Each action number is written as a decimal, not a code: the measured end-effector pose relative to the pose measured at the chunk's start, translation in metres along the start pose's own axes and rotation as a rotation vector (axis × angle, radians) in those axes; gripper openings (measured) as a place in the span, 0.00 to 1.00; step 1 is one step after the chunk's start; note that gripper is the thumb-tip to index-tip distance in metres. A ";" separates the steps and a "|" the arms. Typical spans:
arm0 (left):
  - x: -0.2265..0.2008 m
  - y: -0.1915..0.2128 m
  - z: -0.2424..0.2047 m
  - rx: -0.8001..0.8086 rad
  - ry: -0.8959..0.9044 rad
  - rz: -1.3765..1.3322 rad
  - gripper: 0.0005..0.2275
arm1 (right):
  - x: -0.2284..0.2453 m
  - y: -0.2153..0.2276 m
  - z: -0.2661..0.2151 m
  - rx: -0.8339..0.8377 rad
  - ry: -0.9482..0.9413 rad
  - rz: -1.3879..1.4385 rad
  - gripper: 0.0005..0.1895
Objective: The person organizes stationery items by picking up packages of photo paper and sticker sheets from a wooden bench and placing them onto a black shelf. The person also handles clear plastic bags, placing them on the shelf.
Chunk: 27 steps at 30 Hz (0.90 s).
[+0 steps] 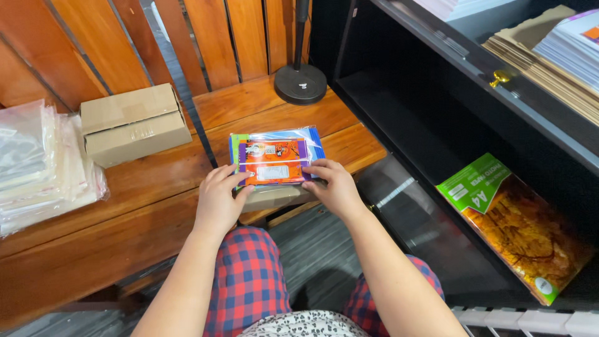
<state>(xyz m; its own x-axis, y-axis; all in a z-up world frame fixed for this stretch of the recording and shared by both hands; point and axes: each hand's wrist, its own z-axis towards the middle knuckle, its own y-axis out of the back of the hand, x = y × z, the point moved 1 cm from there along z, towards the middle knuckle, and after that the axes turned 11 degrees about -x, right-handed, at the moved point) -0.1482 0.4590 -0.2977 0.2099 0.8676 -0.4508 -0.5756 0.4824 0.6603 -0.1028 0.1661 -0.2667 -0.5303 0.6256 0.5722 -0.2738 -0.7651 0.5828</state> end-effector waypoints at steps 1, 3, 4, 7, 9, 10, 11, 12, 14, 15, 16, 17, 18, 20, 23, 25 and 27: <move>0.000 -0.002 0.000 0.005 -0.001 -0.001 0.14 | 0.001 0.000 0.000 0.000 -0.005 0.000 0.19; 0.000 -0.005 -0.001 -0.037 -0.024 0.031 0.13 | 0.003 0.001 0.000 0.000 0.019 0.005 0.17; -0.001 -0.007 -0.001 -0.035 -0.025 0.030 0.13 | 0.001 0.000 0.000 0.000 0.017 0.004 0.17; -0.002 -0.010 -0.003 -0.062 -0.051 0.047 0.13 | -0.002 -0.001 -0.002 0.019 0.036 -0.004 0.15; -0.002 -0.010 -0.003 -0.082 -0.040 0.045 0.13 | -0.002 -0.003 -0.003 0.013 0.018 -0.005 0.14; -0.002 -0.010 -0.004 -0.081 -0.041 0.043 0.13 | -0.002 -0.003 -0.004 0.013 0.016 -0.006 0.14; -0.002 -0.010 -0.004 -0.088 -0.021 0.019 0.13 | -0.002 -0.003 -0.004 0.009 0.004 -0.001 0.13; -0.001 -0.010 -0.005 -0.096 -0.001 -0.005 0.12 | -0.001 -0.003 -0.004 0.006 -0.007 0.004 0.12; -0.003 -0.009 -0.004 -0.094 0.021 -0.034 0.12 | 0.001 -0.002 -0.004 0.007 -0.018 0.012 0.12; -0.003 -0.008 -0.005 -0.094 0.044 -0.062 0.11 | 0.002 -0.001 -0.004 0.007 -0.028 0.022 0.12; -0.003 -0.007 -0.005 -0.093 0.045 -0.062 0.11 | 0.003 -0.001 -0.004 0.008 -0.029 0.021 0.12; -0.003 -0.007 -0.004 -0.078 0.083 -0.095 0.11 | 0.005 0.000 -0.003 -0.005 -0.040 0.038 0.11; -0.004 -0.007 -0.005 -0.063 0.122 -0.129 0.10 | 0.006 0.000 -0.003 -0.017 -0.052 0.055 0.11; 0.000 -0.007 -0.004 -0.042 0.147 -0.144 0.10 | 0.008 0.000 -0.005 -0.028 -0.076 0.060 0.11; -0.001 -0.007 -0.005 -0.025 0.181 -0.177 0.10 | 0.009 -0.002 -0.006 -0.047 -0.099 0.058 0.11; -0.004 -0.004 -0.005 -0.030 0.190 -0.196 0.11 | 0.009 -0.003 -0.006 -0.056 -0.098 0.051 0.11; -0.006 -0.002 -0.004 -0.031 0.202 -0.198 0.11 | 0.010 -0.003 -0.005 -0.069 -0.097 0.061 0.11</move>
